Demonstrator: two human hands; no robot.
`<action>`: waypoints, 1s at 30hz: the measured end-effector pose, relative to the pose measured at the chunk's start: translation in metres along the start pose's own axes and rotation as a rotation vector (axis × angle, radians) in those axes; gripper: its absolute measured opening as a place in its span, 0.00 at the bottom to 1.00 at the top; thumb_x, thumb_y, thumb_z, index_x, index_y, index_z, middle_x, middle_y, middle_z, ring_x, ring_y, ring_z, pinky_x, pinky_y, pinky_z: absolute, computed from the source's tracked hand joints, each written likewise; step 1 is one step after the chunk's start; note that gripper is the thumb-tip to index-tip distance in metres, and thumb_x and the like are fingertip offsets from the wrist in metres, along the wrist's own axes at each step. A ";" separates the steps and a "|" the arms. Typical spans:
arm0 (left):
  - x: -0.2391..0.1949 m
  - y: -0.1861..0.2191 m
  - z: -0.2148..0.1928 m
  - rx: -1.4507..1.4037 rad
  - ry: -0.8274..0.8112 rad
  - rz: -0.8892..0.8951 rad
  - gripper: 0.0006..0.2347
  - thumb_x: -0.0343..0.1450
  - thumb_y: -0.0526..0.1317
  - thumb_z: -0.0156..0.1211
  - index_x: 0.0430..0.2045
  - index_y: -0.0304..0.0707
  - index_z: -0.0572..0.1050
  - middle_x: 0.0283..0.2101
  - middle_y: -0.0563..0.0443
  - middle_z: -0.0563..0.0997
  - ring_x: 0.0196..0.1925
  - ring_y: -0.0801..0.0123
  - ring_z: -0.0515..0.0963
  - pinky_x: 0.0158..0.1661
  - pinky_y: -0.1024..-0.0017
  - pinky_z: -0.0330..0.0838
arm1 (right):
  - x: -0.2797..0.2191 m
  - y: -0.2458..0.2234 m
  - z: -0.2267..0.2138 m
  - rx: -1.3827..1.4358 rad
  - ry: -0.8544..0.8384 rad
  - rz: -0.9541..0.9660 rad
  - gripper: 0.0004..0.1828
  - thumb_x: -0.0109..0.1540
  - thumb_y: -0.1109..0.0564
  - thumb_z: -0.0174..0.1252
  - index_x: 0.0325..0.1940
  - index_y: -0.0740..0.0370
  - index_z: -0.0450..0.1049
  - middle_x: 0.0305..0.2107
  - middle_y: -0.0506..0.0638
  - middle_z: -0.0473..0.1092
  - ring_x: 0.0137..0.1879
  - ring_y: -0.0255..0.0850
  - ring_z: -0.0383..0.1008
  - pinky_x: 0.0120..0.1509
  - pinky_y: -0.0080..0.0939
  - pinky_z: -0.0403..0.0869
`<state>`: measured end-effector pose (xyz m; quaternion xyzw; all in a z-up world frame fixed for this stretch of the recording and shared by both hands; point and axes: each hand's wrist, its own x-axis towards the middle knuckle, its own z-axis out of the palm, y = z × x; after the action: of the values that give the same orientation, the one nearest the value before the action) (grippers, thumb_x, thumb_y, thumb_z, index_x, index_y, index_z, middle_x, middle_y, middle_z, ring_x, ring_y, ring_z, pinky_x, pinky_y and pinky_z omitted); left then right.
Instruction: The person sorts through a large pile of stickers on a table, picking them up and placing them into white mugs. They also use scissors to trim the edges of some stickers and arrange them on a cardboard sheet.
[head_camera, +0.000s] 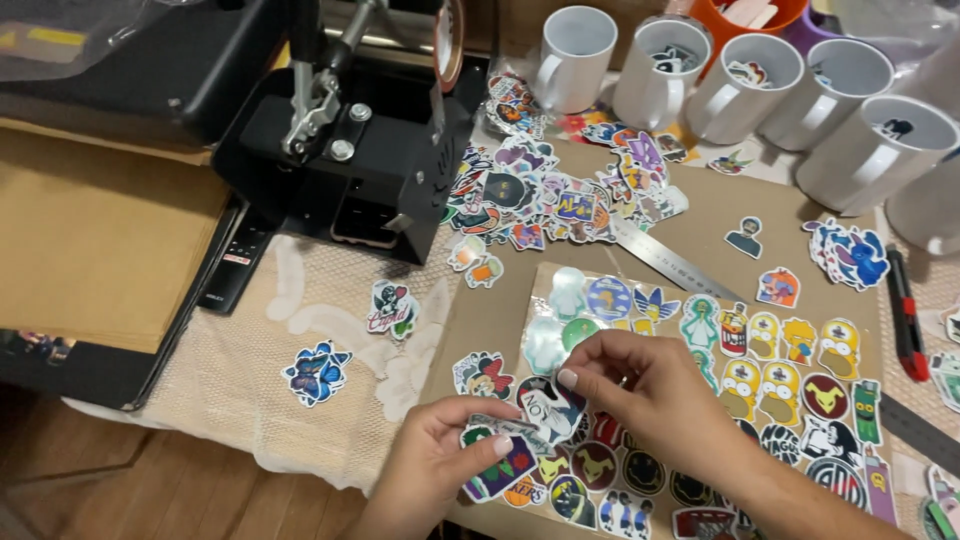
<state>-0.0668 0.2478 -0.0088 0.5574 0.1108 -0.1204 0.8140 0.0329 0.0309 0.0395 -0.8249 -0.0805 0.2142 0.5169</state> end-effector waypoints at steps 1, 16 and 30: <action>-0.004 0.001 -0.011 -0.026 0.028 -0.033 0.12 0.62 0.33 0.69 0.38 0.29 0.83 0.43 0.35 0.87 0.43 0.57 0.86 0.42 0.64 0.84 | 0.006 -0.001 0.001 -0.010 0.029 0.001 0.06 0.57 0.55 0.70 0.29 0.60 0.85 0.14 0.45 0.72 0.20 0.31 0.60 0.25 0.33 0.59; -0.015 0.015 -0.043 -0.161 0.294 -0.073 0.15 0.60 0.24 0.69 0.40 0.22 0.82 0.38 0.29 0.86 0.34 0.53 0.85 0.36 0.61 0.82 | 0.045 -0.018 0.056 -0.158 -0.007 -0.276 0.15 0.51 0.54 0.73 0.40 0.54 0.79 0.38 0.46 0.80 0.32 0.35 0.82 0.38 0.34 0.80; 0.023 0.005 -0.010 -0.162 0.090 -0.064 0.17 0.64 0.30 0.66 0.48 0.25 0.79 0.39 0.38 0.86 0.35 0.64 0.83 0.34 0.66 0.82 | 0.013 0.014 0.035 0.424 -0.051 0.209 0.10 0.52 0.72 0.72 0.36 0.71 0.80 0.23 0.57 0.76 0.25 0.41 0.77 0.32 0.38 0.80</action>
<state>-0.0442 0.2568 -0.0147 0.4907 0.1744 -0.1117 0.8464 0.0278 0.0577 0.0102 -0.6962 0.0389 0.2993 0.6513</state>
